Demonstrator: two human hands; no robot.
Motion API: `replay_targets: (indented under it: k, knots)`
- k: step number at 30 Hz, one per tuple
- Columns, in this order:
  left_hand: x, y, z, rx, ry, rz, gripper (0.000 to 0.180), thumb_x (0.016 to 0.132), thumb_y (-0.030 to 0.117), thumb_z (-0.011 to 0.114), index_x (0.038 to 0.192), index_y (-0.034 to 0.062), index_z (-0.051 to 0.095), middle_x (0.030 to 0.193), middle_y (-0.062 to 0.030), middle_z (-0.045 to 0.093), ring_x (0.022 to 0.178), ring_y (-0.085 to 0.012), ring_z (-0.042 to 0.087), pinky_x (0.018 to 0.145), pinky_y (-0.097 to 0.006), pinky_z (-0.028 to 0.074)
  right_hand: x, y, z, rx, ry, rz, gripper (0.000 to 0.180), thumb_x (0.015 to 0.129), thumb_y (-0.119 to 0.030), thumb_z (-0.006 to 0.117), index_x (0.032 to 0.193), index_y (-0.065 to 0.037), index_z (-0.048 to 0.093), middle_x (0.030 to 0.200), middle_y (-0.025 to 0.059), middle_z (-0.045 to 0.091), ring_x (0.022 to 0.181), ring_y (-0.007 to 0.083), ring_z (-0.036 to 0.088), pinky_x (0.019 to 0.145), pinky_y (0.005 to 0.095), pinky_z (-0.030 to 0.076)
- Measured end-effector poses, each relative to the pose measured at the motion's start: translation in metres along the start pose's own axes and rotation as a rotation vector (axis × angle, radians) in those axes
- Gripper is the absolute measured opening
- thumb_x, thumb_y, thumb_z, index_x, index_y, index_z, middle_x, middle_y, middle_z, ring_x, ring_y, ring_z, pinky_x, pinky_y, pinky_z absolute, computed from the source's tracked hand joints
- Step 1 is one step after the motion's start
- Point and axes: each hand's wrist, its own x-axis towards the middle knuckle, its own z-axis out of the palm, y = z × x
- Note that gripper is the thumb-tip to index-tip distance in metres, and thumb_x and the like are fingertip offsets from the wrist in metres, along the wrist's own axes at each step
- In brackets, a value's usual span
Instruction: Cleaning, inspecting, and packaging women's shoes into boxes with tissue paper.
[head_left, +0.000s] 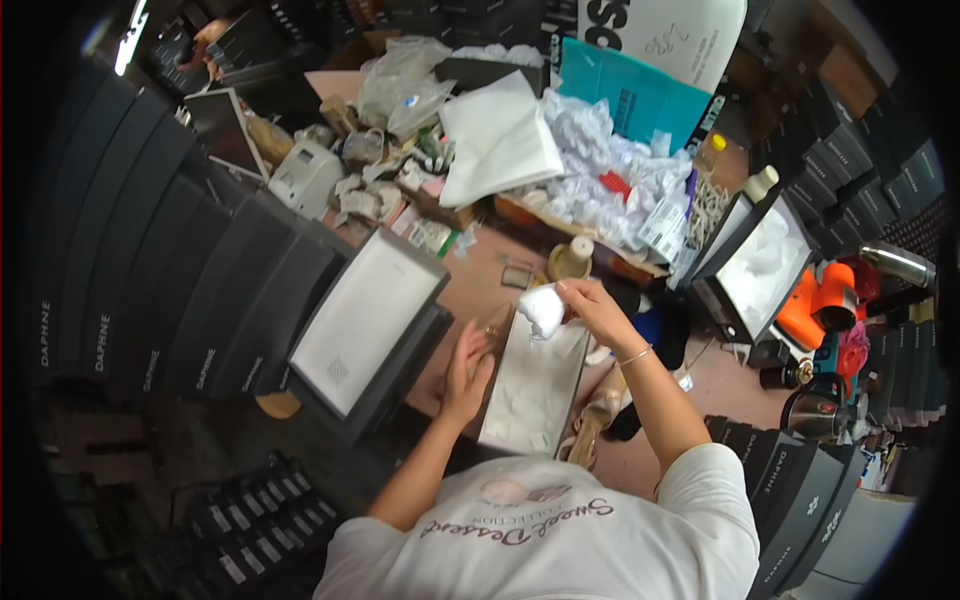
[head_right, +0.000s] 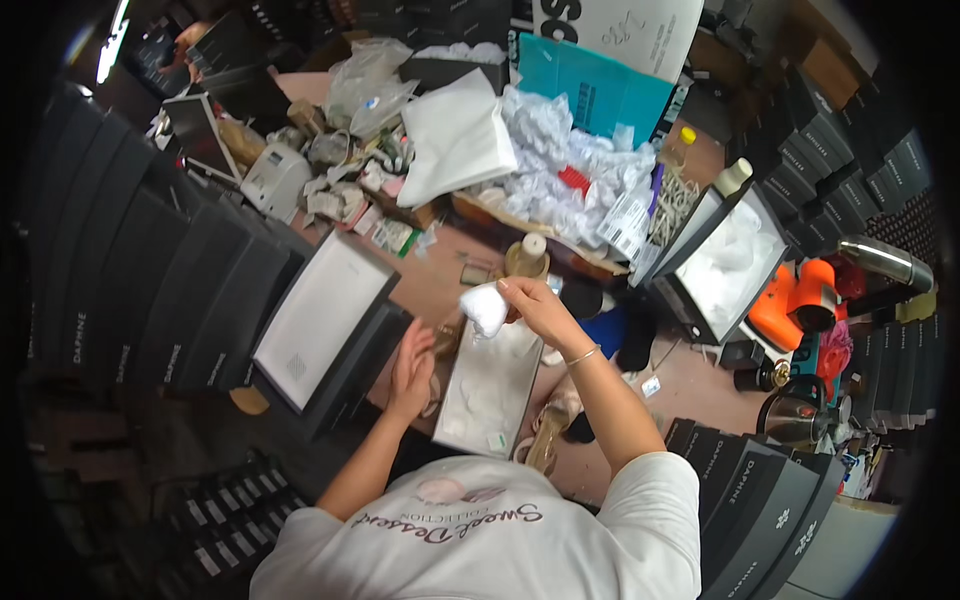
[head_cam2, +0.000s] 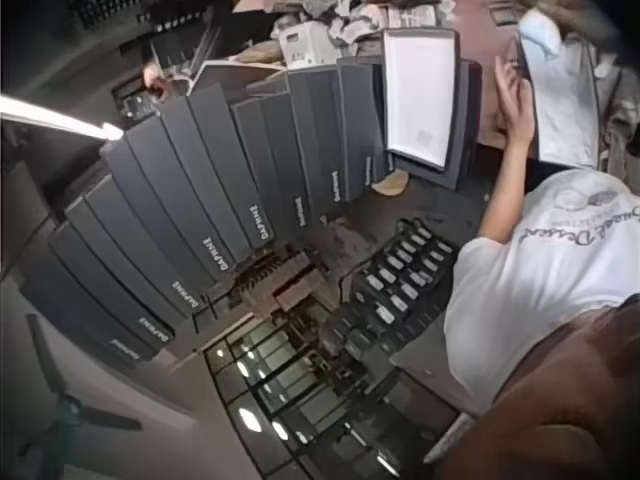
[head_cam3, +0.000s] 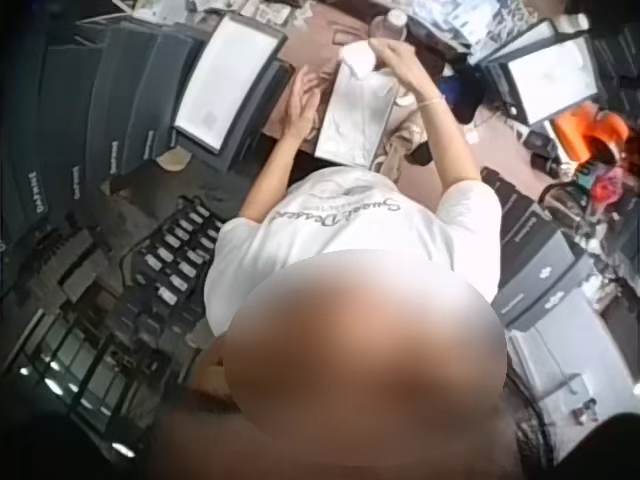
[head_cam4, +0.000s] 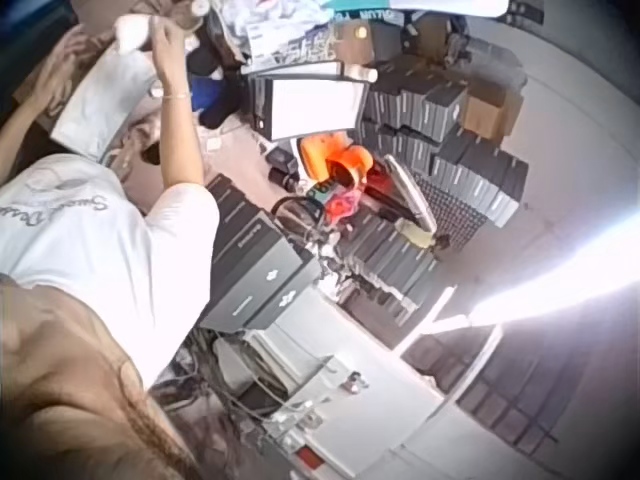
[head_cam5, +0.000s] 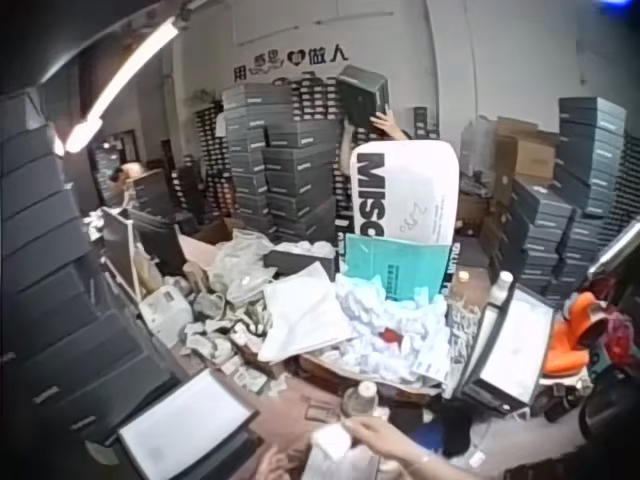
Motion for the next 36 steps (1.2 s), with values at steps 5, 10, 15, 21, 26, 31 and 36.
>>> replay_targets:
  k: [5,10,15,21,26,31,36]
  knots:
    - [-0.044,-0.012,-0.004,-0.133,-0.187,-0.273,0.042,0.091,0.020,0.061,0.126,0.0005,0.048,0.109,-0.0087,0.062,0.091,-0.0123,0.061,0.074,-0.026,0.052,-0.056,0.045,0.058,-0.159,-0.028,0.026,0.044,0.098,-0.040,0.047,0.103,0.001,0.062,0.080,0.0014,0.059,0.071,0.0089,0.052,0.065,0.0259,0.046]
    - [-0.083,-0.037,-0.027,-0.262,-0.081,-0.438,0.030,0.090,0.020,0.062,0.115,0.0032,0.057,0.093,-0.0047,0.065,0.079,-0.0115,0.063,0.068,-0.025,0.053,-0.126,0.025,0.114,-0.740,0.145,-0.254,0.063,0.073,-0.027,0.077,0.126,-0.005,0.052,0.110,0.0159,0.054,0.088,0.0327,0.060,0.076,0.0380,0.049]
    - [-0.118,-0.061,-0.045,-0.169,-0.206,-0.553,0.025,0.093,0.018,0.058,0.112,0.0012,0.058,0.093,-0.0051,0.064,0.079,-0.0099,0.062,0.069,-0.022,0.052,-0.151,0.068,0.183,-0.961,0.222,-0.107,0.052,0.075,-0.014,0.070,0.123,-0.006,0.051,0.100,0.0156,0.055,0.084,0.0351,0.060,0.070,0.0408,0.051]
    - [-0.084,-0.062,-0.088,0.322,-0.373,-0.222,0.034,0.090,0.019,0.064,0.116,-0.0006,0.055,0.096,-0.0079,0.064,0.082,-0.0131,0.062,0.069,-0.024,0.051,-0.154,0.083,0.206,-0.735,0.400,-0.008,0.038,0.076,-0.009,0.065,0.112,-0.004,0.055,0.086,0.0170,0.055,0.076,0.0352,0.059,0.068,0.0412,0.049]
    - [-0.020,-0.127,-0.101,0.850,-0.023,0.151,0.060,0.082,0.028,0.067,0.130,-0.0004,0.046,0.108,-0.0238,0.063,0.103,-0.0385,0.060,0.091,-0.043,0.045,-0.170,0.102,0.237,-0.607,0.413,0.014,0.040,0.074,-0.009,0.064,0.113,-0.003,0.057,0.091,0.0181,0.060,0.083,0.0353,0.060,0.074,0.0404,0.049]
    - [-0.009,-0.128,-0.101,0.907,-0.170,-0.257,0.053,0.082,0.021,0.062,0.128,-0.0008,0.047,0.109,-0.0226,0.063,0.103,-0.0370,0.060,0.089,-0.043,0.045,-0.179,0.083,0.224,-0.463,0.526,0.085,0.038,0.075,-0.011,0.066,0.111,-0.001,0.059,0.099,0.0191,0.063,0.087,0.0350,0.062,0.076,0.0377,0.049]
    - [-0.034,-0.071,-0.107,0.141,-0.277,-0.458,0.030,0.085,0.007,0.050,0.113,-0.0029,0.054,0.092,-0.0099,0.064,0.079,-0.0176,0.065,0.071,-0.030,0.052,-0.169,0.061,0.188,-0.364,0.692,-0.097,0.031,0.078,-0.005,0.065,0.108,-0.001,0.059,0.092,0.0114,0.062,0.079,0.0171,0.059,0.066,0.0285,0.049]
